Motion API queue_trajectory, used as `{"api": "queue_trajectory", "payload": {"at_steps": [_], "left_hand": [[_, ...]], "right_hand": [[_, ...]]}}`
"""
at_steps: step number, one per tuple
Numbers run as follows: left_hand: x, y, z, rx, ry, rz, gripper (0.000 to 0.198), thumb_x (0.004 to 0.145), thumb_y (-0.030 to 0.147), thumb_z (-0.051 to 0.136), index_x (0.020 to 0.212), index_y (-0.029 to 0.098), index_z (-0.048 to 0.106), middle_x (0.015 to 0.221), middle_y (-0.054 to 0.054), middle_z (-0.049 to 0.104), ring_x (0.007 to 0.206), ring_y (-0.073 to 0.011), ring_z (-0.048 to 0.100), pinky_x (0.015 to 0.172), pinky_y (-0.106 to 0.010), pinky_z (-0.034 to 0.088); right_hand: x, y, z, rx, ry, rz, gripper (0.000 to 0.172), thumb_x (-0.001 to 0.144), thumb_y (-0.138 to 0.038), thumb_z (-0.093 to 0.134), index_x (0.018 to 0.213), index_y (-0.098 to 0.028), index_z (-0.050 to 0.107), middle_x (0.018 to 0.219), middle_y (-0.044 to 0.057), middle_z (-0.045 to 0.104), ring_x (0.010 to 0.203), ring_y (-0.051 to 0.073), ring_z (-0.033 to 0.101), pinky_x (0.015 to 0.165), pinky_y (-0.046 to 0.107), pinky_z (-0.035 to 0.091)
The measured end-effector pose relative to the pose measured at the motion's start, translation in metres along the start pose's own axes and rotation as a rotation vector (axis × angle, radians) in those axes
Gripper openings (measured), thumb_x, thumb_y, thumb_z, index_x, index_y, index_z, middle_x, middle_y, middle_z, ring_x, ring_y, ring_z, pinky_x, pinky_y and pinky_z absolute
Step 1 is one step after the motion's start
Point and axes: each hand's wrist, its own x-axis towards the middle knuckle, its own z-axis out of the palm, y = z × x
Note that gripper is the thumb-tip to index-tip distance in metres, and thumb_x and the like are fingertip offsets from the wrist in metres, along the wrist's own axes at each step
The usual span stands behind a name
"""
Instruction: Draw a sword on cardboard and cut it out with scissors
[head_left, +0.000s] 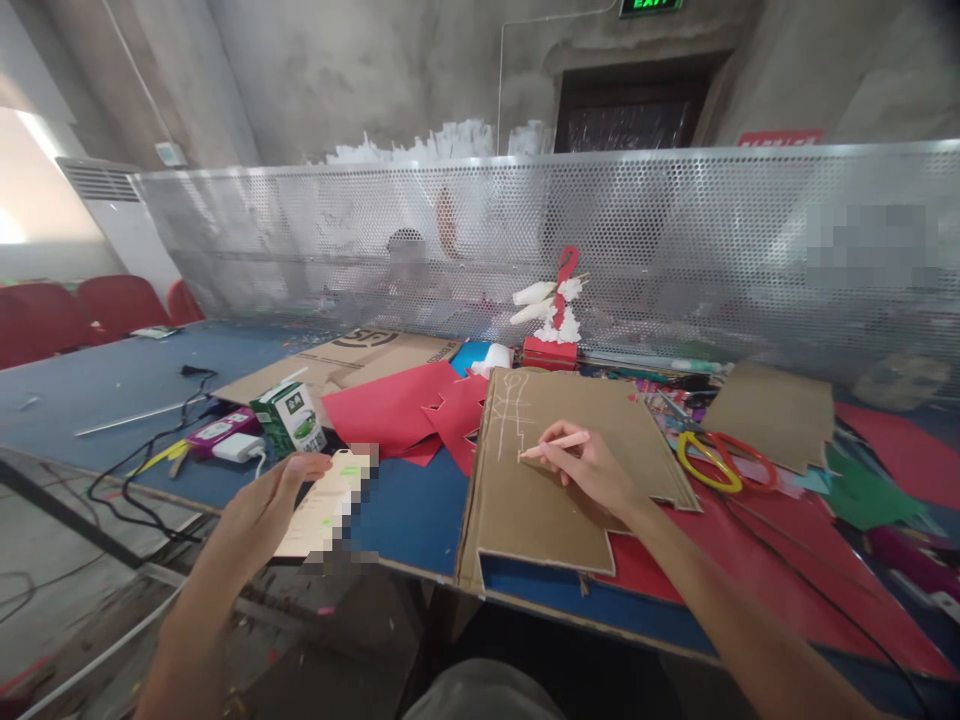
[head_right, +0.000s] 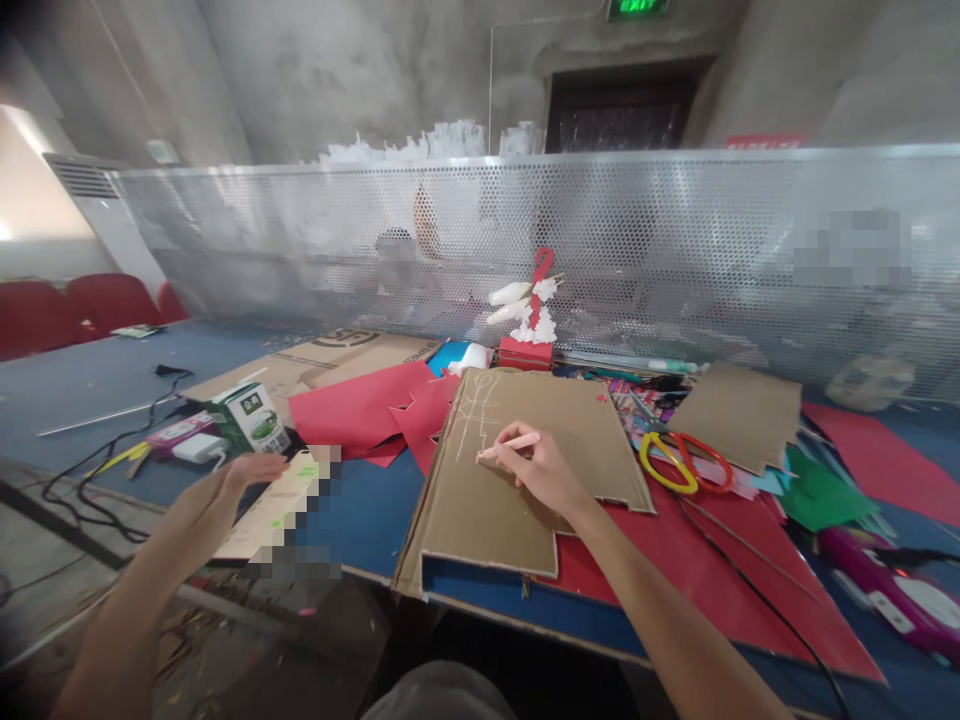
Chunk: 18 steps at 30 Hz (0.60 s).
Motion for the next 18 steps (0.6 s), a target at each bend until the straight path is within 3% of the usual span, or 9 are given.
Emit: {"api": "queue_trajectory", "payload": {"at_steps": [3,5,11,18], "left_hand": [[-0.0004,-0.0007,-0.0034,-0.091,-0.084,-0.007,0.06,0.101,0.056,0.02,0.114,0.027,0.07,0.132,-0.001,0.073,0.126,-0.0235,0.063,0.109,-0.036,0.045],[-0.0004,-0.0015,-0.0046,-0.101,-0.073,-0.028,0.061,0.1,0.058,0.021,0.113,0.027,0.071,0.135,-0.002,0.071,0.13,-0.0252,0.061,0.112,-0.039,0.042],[0.0013,-0.0079,0.001,-0.184,-0.111,-0.043,0.061,0.101,0.06,0.02,0.12,0.024,0.066,0.111,-0.004,0.079,0.112,-0.0237,0.069,0.107,-0.037,0.046],[0.0013,-0.0071,0.0013,-0.112,-0.115,-0.02,0.057,0.101,0.055,0.022,0.113,0.026,0.07,0.128,-0.003,0.074,0.124,-0.0239,0.065,0.11,-0.037,0.044]], "right_hand": [[-0.0001,0.0005,0.0007,0.016,-0.004,-0.004,0.017,0.095,-0.037,0.061,0.091,-0.021,0.064,0.07,-0.002,0.062,0.056,0.012,0.053,0.056,0.027,0.039],[-0.0001,-0.0002,0.0011,0.019,-0.005,-0.008,0.017,0.094,-0.038,0.061,0.091,-0.021,0.064,0.068,-0.002,0.061,0.056,0.012,0.053,0.056,0.026,0.039],[-0.0005,-0.004,0.0012,0.023,-0.007,0.005,0.019,0.094,-0.039,0.063,0.089,-0.021,0.064,0.069,-0.002,0.061,0.057,0.012,0.052,0.055,0.026,0.039],[-0.0011,-0.003,0.0011,0.015,-0.009,0.001,0.019,0.095,-0.039,0.062,0.09,-0.021,0.065,0.07,-0.001,0.062,0.059,0.012,0.053,0.056,0.026,0.04]]}}
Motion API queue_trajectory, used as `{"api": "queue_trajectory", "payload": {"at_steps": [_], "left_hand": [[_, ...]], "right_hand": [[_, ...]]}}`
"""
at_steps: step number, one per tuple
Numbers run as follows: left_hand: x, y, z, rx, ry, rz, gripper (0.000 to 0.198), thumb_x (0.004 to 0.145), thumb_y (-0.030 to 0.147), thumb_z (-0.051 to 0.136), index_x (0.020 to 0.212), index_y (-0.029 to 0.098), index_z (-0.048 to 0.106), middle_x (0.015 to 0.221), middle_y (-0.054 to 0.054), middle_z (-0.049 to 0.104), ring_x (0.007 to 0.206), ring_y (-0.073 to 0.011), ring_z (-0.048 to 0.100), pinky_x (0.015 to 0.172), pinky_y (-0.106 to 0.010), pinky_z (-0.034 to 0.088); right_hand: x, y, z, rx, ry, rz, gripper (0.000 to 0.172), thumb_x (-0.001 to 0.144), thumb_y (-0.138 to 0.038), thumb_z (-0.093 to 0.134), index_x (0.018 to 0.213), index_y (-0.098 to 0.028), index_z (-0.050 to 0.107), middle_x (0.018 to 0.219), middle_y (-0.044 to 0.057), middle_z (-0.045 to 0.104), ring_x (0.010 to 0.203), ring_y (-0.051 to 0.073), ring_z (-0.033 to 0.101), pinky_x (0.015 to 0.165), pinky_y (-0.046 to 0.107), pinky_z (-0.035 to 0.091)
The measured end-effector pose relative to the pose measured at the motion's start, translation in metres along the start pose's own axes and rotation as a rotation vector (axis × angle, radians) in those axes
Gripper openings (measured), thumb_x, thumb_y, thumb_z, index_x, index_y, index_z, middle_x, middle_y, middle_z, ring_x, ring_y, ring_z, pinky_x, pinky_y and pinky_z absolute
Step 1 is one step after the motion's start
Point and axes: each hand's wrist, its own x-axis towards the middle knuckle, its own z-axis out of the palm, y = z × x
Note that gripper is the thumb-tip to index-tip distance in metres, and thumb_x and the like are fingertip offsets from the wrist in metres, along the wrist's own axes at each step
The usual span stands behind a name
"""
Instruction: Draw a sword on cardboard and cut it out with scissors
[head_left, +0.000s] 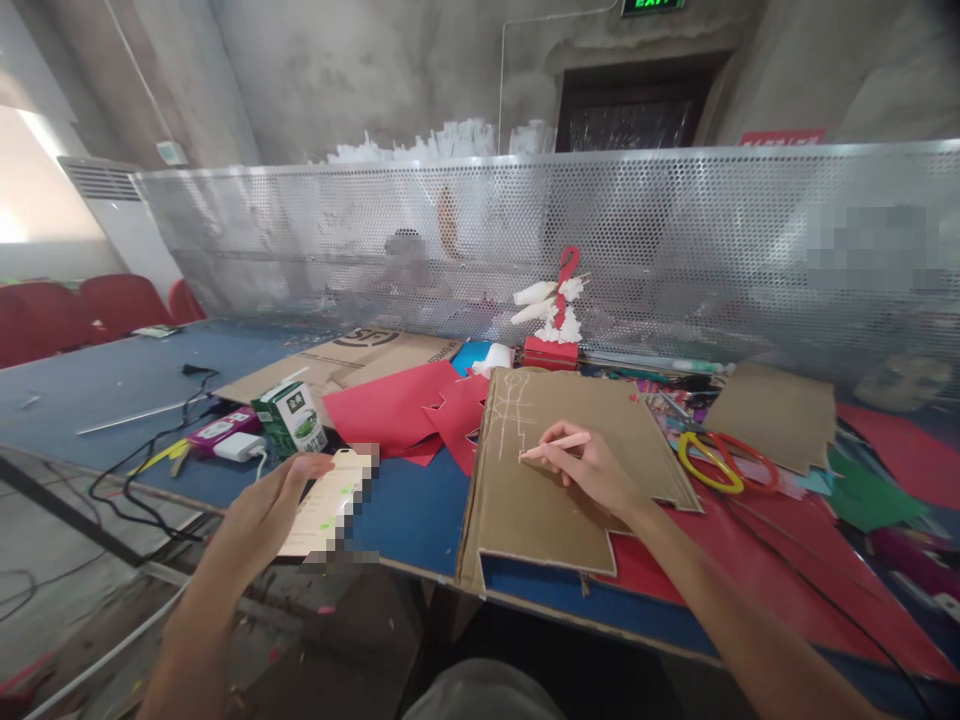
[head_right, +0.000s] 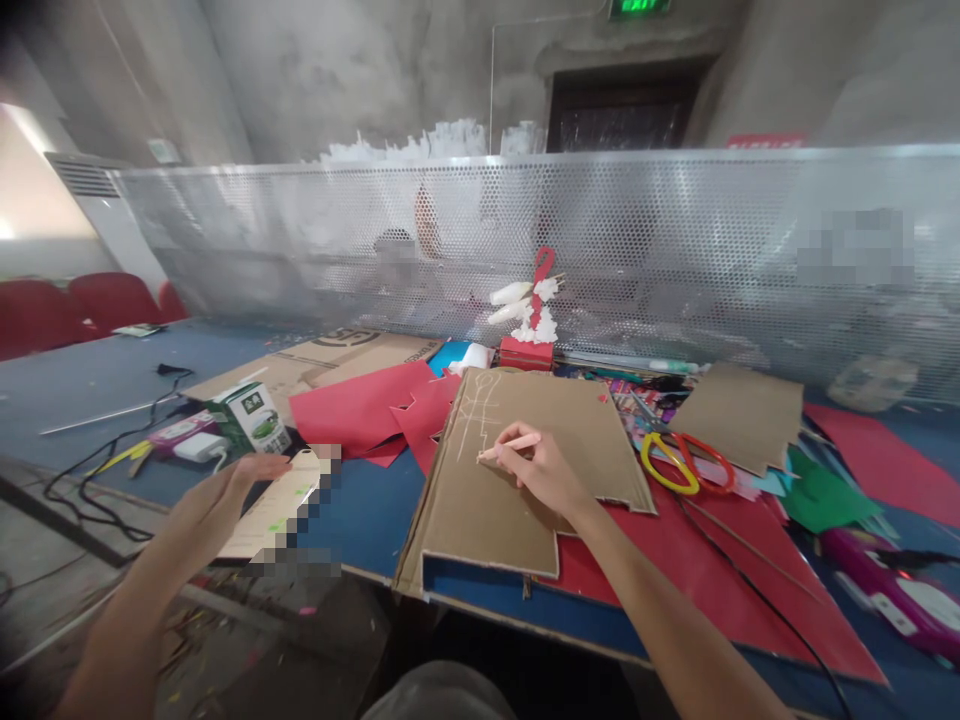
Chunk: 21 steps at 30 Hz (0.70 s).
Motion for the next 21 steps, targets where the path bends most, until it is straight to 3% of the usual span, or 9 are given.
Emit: {"api": "queue_trajectory", "payload": {"at_steps": [8,12,14,17,21], "left_hand": [[-0.005,0.013,-0.004,-0.014,0.036,-0.009,0.056,0.101,0.055,0.024,0.11,0.025,0.071,0.129,-0.002,0.074,0.128,-0.0239,0.062,0.111,-0.037,0.043],[-0.004,0.015,-0.001,-0.039,0.005,-0.041,0.058,0.101,0.057,0.024,0.117,0.024,0.069,0.118,-0.003,0.078,0.118,-0.0238,0.067,0.109,-0.036,0.045],[-0.004,0.017,-0.001,-0.038,-0.023,-0.065,0.058,0.101,0.057,0.024,0.118,0.025,0.069,0.123,-0.002,0.076,0.122,-0.0244,0.065,0.111,-0.037,0.042],[-0.005,0.026,-0.003,-0.007,-0.049,-0.091,0.059,0.101,0.058,0.024,0.118,0.026,0.07,0.135,-0.003,0.071,0.131,-0.0272,0.06,0.114,-0.041,0.039],[-0.01,0.047,-0.005,0.062,-0.033,-0.087,0.06,0.101,0.056,0.021,0.119,0.025,0.069,0.133,-0.005,0.072,0.128,-0.0301,0.061,0.11,-0.045,0.043]], "right_hand": [[0.0,-0.002,0.001,0.021,-0.002,0.007,0.021,0.093,-0.041,0.062,0.091,-0.021,0.065,0.072,0.0,0.065,0.06,0.014,0.054,0.055,0.026,0.04],[0.0,-0.002,0.001,0.024,-0.007,0.006,0.021,0.093,-0.042,0.062,0.091,-0.021,0.065,0.074,0.001,0.067,0.061,0.014,0.055,0.055,0.025,0.041],[0.0,-0.002,0.001,0.023,-0.012,0.004,0.02,0.094,-0.041,0.062,0.091,-0.021,0.065,0.073,0.0,0.066,0.061,0.014,0.055,0.055,0.025,0.041],[0.0,-0.001,0.001,0.009,-0.007,-0.002,0.02,0.094,-0.04,0.062,0.09,-0.021,0.065,0.07,-0.001,0.064,0.059,0.013,0.053,0.055,0.025,0.04],[0.0,-0.002,0.001,0.016,-0.013,0.002,0.02,0.094,-0.041,0.061,0.092,-0.021,0.064,0.071,-0.001,0.063,0.059,0.013,0.052,0.054,0.025,0.04]]}}
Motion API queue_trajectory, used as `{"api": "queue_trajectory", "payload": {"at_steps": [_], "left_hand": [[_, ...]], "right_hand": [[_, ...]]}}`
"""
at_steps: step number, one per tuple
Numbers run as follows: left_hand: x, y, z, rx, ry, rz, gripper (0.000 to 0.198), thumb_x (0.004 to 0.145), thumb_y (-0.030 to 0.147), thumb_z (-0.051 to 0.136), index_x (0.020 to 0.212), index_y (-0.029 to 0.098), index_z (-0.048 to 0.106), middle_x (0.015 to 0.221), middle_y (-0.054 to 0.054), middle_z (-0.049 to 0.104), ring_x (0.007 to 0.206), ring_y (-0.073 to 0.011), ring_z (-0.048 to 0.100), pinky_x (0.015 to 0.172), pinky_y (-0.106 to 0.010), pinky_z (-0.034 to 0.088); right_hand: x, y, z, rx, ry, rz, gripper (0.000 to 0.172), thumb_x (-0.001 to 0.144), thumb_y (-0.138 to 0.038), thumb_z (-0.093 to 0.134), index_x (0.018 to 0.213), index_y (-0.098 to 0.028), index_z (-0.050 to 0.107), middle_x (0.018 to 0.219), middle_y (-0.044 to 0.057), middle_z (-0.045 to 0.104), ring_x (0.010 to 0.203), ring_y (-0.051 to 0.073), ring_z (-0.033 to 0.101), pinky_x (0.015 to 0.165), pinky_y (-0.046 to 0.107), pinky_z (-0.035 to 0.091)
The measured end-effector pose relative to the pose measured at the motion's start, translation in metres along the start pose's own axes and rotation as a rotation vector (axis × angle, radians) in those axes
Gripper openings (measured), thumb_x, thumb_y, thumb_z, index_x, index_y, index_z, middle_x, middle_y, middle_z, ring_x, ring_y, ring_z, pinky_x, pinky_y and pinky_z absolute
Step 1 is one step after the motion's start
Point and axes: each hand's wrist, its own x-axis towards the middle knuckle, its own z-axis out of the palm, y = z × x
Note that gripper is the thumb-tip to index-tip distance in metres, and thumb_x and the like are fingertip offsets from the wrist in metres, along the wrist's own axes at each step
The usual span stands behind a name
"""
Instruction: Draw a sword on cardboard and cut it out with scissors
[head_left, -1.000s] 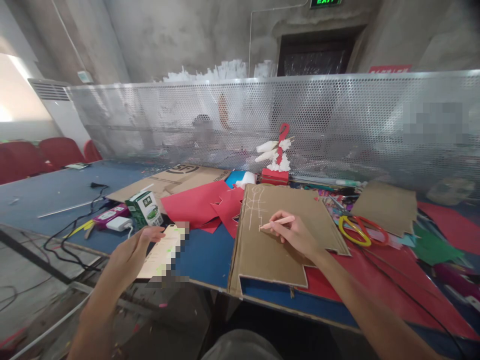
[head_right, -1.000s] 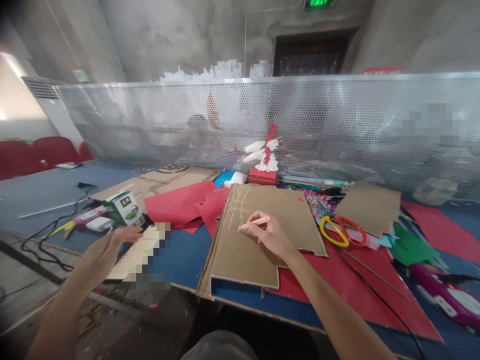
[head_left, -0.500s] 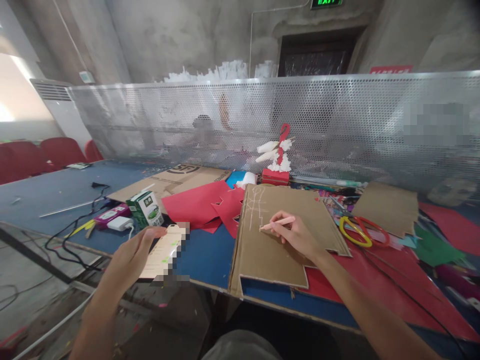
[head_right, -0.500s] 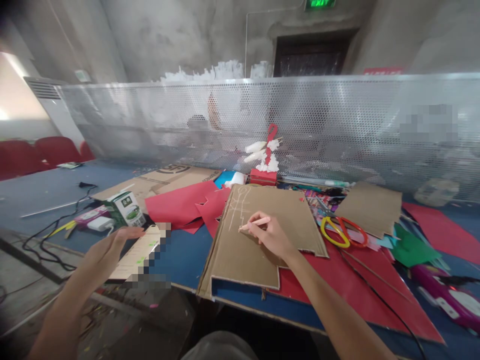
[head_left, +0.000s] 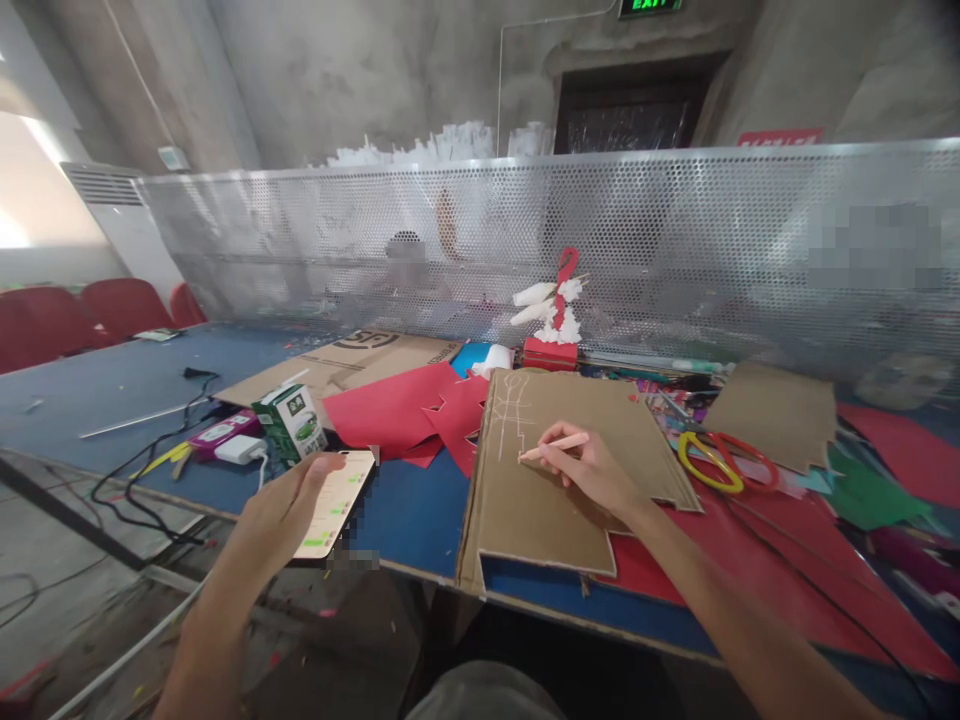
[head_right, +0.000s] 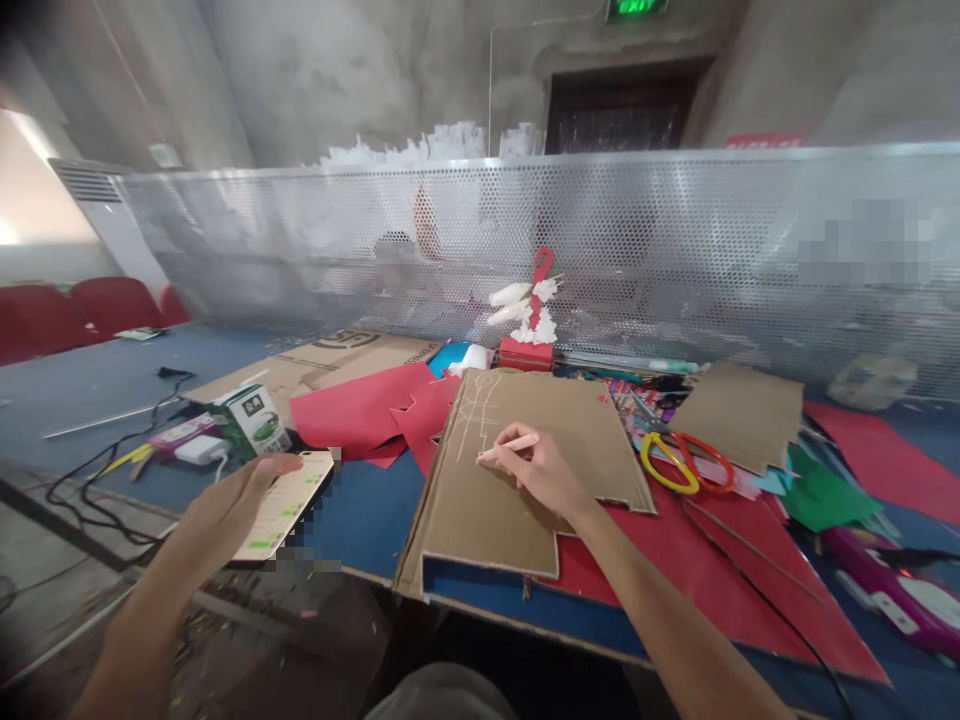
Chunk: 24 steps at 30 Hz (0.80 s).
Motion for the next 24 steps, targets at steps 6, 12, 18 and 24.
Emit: {"api": "queue_trajectory", "payload": {"at_steps": [6,12,18,24], "left_hand": [[-0.017,0.045,0.031,-0.155,0.044,0.366,0.048,0.102,0.049,0.032,0.12,0.025,0.069,0.129,-0.006,0.073,0.127,-0.0234,0.061,0.113,-0.038,0.043],[-0.01,0.099,0.07,-0.287,-0.031,0.513,0.042,0.105,0.044,0.034,0.12,0.026,0.068,0.136,-0.007,0.067,0.131,-0.0226,0.058,0.116,-0.043,0.042],[-0.006,0.121,0.093,-0.372,-0.096,0.572,0.035,0.104,0.042,0.039,0.123,0.027,0.064,0.141,-0.008,0.061,0.138,-0.0219,0.052,0.117,-0.041,0.041],[-0.009,0.121,0.101,-0.395,-0.139,0.564,0.03,0.104,0.041,0.043,0.122,0.027,0.062,0.139,-0.009,0.06,0.135,-0.0237,0.055,0.114,-0.043,0.044]], "right_hand": [[0.001,-0.001,0.0,-0.015,0.007,-0.004,0.023,0.093,-0.043,0.062,0.09,-0.02,0.064,0.071,0.001,0.063,0.058,0.013,0.052,0.053,0.025,0.04],[0.001,-0.001,0.001,0.051,0.026,-0.016,0.028,0.092,-0.048,0.064,0.089,-0.02,0.064,0.073,0.001,0.062,0.062,0.014,0.054,0.052,0.024,0.042],[0.003,0.001,0.0,0.055,0.033,-0.003,0.029,0.091,-0.049,0.065,0.092,-0.02,0.063,0.071,0.0,0.06,0.06,0.013,0.052,0.05,0.023,0.042],[0.003,0.006,0.001,0.071,0.024,0.0,0.027,0.094,-0.047,0.064,0.095,-0.021,0.063,0.07,-0.002,0.059,0.059,0.013,0.051,0.05,0.023,0.041]]}}
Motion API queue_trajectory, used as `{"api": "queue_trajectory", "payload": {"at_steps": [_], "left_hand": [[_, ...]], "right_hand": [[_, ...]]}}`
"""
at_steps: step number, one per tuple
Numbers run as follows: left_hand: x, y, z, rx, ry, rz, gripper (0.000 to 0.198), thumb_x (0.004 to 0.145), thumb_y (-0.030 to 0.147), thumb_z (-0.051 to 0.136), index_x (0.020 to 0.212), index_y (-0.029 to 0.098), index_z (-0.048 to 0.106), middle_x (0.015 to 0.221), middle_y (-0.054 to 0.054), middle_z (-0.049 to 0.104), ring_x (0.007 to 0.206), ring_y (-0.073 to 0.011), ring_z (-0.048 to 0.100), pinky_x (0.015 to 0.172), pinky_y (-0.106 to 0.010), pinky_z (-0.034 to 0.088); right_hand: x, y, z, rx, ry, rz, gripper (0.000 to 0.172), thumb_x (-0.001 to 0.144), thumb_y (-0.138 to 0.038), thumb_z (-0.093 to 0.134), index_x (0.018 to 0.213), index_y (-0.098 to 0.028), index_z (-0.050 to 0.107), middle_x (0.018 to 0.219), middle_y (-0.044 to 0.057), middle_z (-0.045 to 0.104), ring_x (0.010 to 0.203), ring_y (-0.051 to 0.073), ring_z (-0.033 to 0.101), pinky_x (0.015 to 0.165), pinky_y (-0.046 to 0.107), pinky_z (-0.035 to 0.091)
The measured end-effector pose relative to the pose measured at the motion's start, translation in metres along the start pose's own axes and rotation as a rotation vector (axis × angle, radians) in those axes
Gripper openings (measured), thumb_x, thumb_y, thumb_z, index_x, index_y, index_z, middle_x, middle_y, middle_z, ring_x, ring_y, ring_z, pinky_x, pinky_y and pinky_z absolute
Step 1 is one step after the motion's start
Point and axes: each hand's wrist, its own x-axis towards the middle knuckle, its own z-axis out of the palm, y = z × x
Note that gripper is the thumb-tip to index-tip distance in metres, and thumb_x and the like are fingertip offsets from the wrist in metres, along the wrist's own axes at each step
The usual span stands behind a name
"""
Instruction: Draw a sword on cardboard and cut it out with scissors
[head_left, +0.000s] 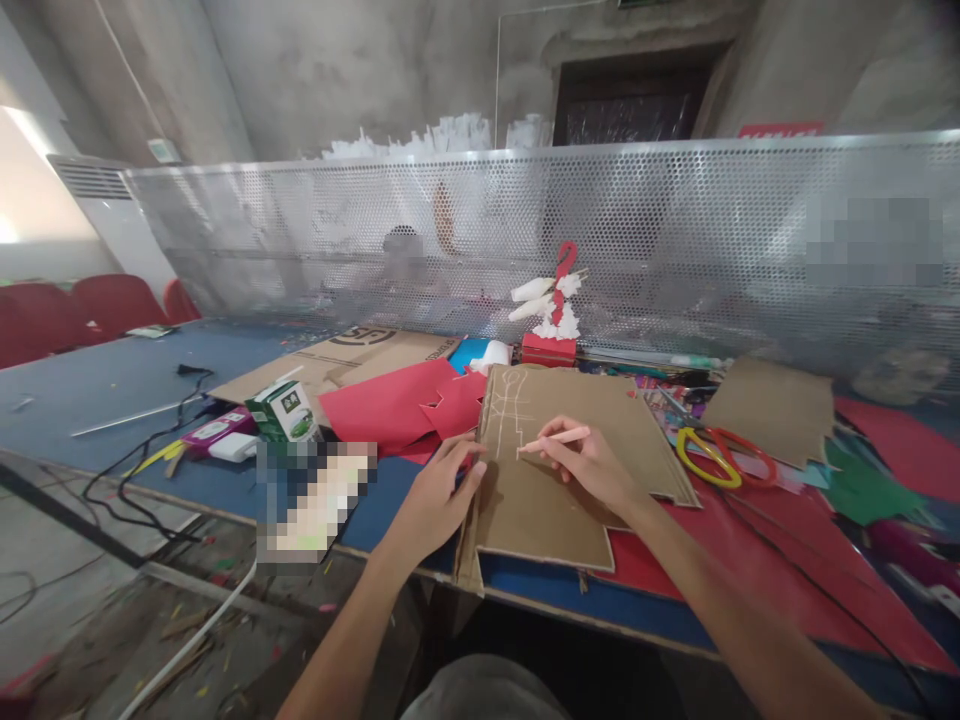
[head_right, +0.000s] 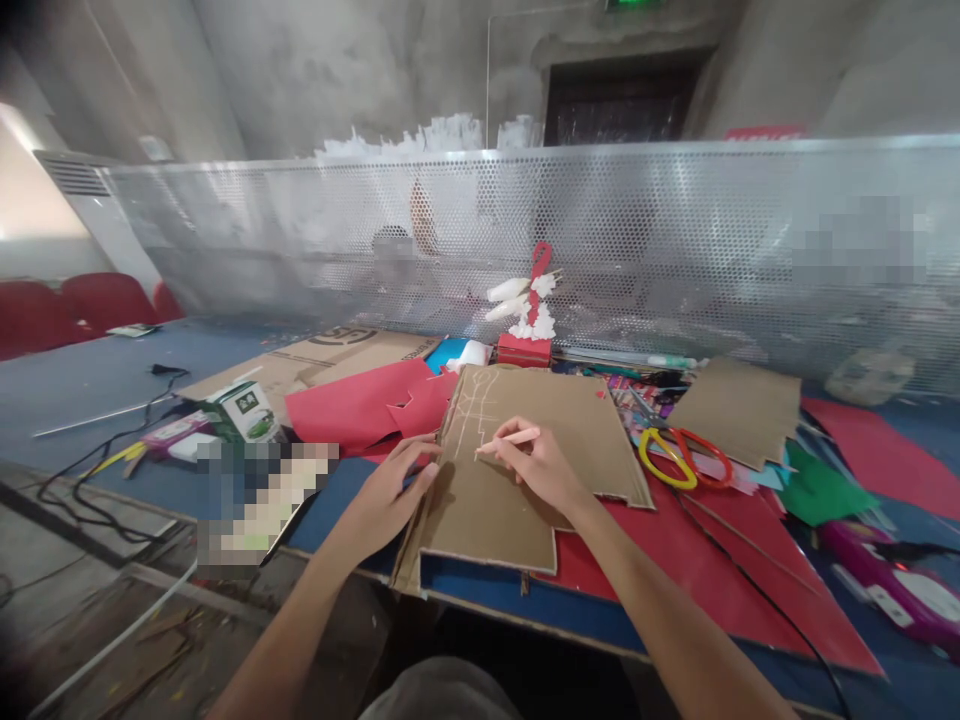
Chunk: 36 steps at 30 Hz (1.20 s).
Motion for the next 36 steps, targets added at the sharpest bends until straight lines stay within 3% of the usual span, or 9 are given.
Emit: {"api": "queue_trajectory", "payload": {"at_steps": [5,9,17,25,31,36], "left_hand": [[0.0,0.003,0.008,0.001,0.009,0.008,0.027,0.101,0.036,0.047,0.124,0.028,0.061,0.141,-0.011,0.056,0.134,-0.0261,0.056,0.108,-0.044,0.049],[0.001,0.002,0.012,0.003,0.036,-0.062,0.031,0.099,0.03,0.049,0.129,0.028,0.056,0.137,-0.012,0.055,0.117,-0.0248,0.065,0.098,-0.043,0.055],[0.007,0.011,0.022,0.05,0.01,-0.041,0.036,0.098,0.021,0.045,0.131,0.031,0.054,0.132,-0.011,0.053,0.112,-0.0253,0.068,0.1,-0.044,0.054],[0.02,0.023,0.027,0.176,-0.087,-0.054,0.037,0.1,0.022,0.038,0.134,0.03,0.051,0.136,-0.013,0.048,0.09,-0.0234,0.072,0.078,-0.039,0.057],[0.019,0.026,0.026,0.2,-0.12,-0.077,0.038,0.101,0.024,0.037,0.136,0.03,0.049,0.14,-0.011,0.047,0.098,-0.0246,0.071,0.085,-0.041,0.057],[0.015,0.023,0.024,0.118,-0.12,-0.087,0.036,0.102,0.031,0.039,0.137,0.027,0.048,0.139,-0.012,0.05,0.114,-0.0277,0.068,0.099,-0.045,0.054]], "right_hand": [[-0.001,-0.004,0.001,0.01,0.01,-0.006,0.027,0.092,-0.048,0.065,0.093,-0.021,0.063,0.072,-0.001,0.061,0.06,0.013,0.052,0.05,0.023,0.04],[-0.001,-0.006,0.0,-0.004,0.017,-0.001,0.027,0.092,-0.048,0.064,0.092,-0.021,0.064,0.069,-0.001,0.059,0.058,0.013,0.051,0.049,0.023,0.04],[0.001,-0.008,-0.001,0.026,0.066,0.001,0.026,0.089,-0.046,0.066,0.092,-0.02,0.062,0.075,0.001,0.063,0.058,0.013,0.051,0.047,0.022,0.039],[0.007,-0.001,-0.007,0.021,0.176,0.0,0.025,0.087,-0.044,0.066,0.091,-0.019,0.063,0.074,0.0,0.063,0.05,0.01,0.048,0.043,0.022,0.035],[0.008,0.004,-0.009,0.045,0.207,0.003,0.024,0.086,-0.043,0.067,0.091,-0.02,0.063,0.071,-0.002,0.062,0.051,0.01,0.05,0.042,0.02,0.036],[0.009,0.001,-0.012,0.075,0.226,-0.019,0.034,0.089,-0.053,0.066,0.091,-0.019,0.065,0.074,0.0,0.064,0.054,0.011,0.052,0.044,0.02,0.039]]}}
